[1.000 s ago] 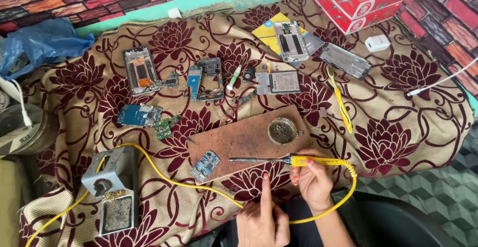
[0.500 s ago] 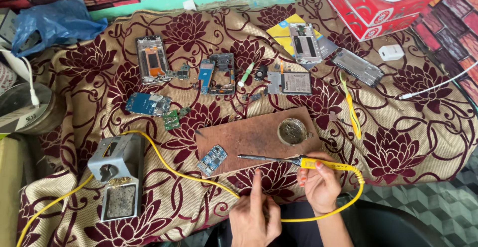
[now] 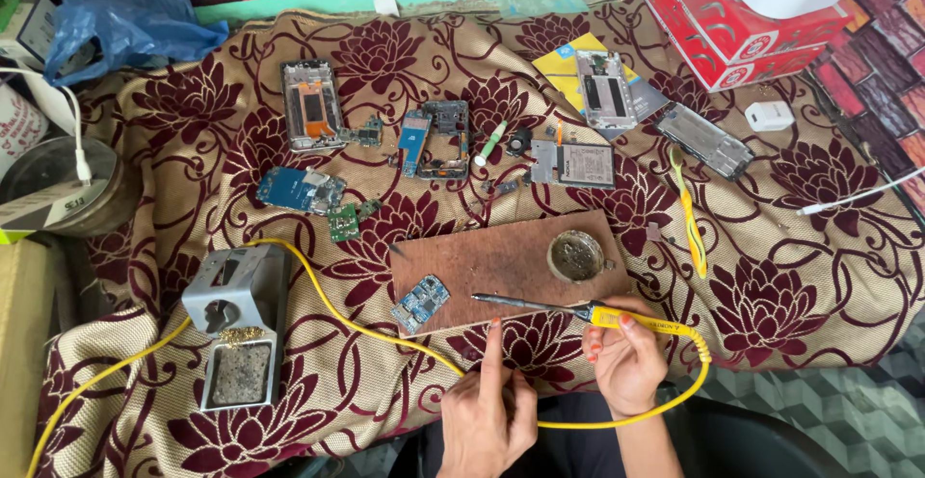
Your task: The person uses a soldering iron to apply solder to a small blue circuit board placed on a wooden block. They repeatedly dip the iron into a small container of solder paste and then apply it to various points on the board. The workspace contains several disassembled mobile phone parts and tools.
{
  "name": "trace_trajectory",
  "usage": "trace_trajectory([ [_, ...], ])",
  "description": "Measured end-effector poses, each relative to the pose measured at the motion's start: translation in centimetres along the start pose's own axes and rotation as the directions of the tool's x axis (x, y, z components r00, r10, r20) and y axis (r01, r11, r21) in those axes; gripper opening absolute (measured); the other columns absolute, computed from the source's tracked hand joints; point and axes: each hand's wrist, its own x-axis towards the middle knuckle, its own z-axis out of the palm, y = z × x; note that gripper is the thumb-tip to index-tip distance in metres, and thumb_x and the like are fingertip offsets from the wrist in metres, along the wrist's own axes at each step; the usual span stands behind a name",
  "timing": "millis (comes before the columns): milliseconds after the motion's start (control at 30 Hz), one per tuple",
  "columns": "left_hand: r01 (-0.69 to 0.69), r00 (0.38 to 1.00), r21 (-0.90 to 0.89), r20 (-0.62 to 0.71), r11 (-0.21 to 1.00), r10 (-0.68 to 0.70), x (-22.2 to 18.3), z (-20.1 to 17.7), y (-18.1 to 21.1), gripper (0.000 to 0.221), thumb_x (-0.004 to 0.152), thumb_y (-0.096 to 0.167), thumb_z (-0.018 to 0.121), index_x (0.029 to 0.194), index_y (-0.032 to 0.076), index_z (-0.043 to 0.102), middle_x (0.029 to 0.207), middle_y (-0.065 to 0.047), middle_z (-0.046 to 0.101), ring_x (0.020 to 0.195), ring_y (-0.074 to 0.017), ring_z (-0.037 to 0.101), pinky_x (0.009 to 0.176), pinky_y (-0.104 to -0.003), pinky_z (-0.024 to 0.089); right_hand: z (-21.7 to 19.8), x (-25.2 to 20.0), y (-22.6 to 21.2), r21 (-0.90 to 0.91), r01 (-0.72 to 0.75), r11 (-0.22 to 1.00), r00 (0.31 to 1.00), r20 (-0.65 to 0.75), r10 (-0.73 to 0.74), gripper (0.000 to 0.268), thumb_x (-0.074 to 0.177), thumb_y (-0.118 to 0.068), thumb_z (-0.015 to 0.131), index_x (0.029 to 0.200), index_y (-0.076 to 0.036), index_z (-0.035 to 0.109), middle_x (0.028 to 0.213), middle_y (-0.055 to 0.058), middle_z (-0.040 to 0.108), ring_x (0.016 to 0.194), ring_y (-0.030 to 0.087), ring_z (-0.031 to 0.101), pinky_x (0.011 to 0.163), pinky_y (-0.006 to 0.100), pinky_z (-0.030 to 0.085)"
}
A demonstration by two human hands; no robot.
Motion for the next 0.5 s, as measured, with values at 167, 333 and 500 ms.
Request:
trace_trajectory([
  [167, -0.085, 0.963, 0.093, -0.250, 0.992, 0.106, 0.4, -1.0, -0.4, 0.051, 0.085, 0.004, 0.067, 0.136, -0.001, 0.058, 0.079, -0.002, 0.074, 0.064, -0.0166, 0.070, 0.059, -0.030, 0.055, -0.2, 0.1, 0.0, 0.019, -0.009, 1.000, 1.000, -0.007, 0.009, 0.029, 0.101, -0.019, 0.051, 0.113, 0.006, 0.061, 0.079, 0.016, 0.062, 0.062, 0.020, 0.057, 0.054, 0.033, 0.047],
  [333, 0.160, 0.859, 0.358, -0.510, 0.920, 0.049, 2.0, -4.1, -2.2, 0.057, 0.094, 0.026, 0.060, 0.139, -0.008, 0.050, 0.142, -0.025, 0.055, 0.136, -0.0415, 0.048, 0.117, -0.054, 0.032, -0.5, -0.1, 0.3, 0.078, -0.014, 0.997, 0.999, -0.030, 0.016, 0.028, 0.102, -0.020, 0.051, 0.113, 0.004, 0.061, 0.080, 0.015, 0.064, 0.063, 0.020, 0.057, 0.055, 0.032, 0.047],
  [500, 0.322, 0.894, 0.469, -0.436, 0.822, -0.101, 2.9, -4.8, -2.8, 0.068, 0.099, 0.042, 0.055, 0.146, -0.007, 0.050, 0.152, -0.022, 0.053, 0.146, -0.0402, 0.042, 0.123, -0.057, 0.021, -0.7, 0.1, 0.1, 0.162, -0.032, 0.986, 0.997, -0.067, 0.043, 0.029, 0.100, -0.021, 0.052, 0.114, 0.002, 0.062, 0.079, 0.014, 0.066, 0.061, 0.019, 0.057, 0.052, 0.032, 0.046],
])
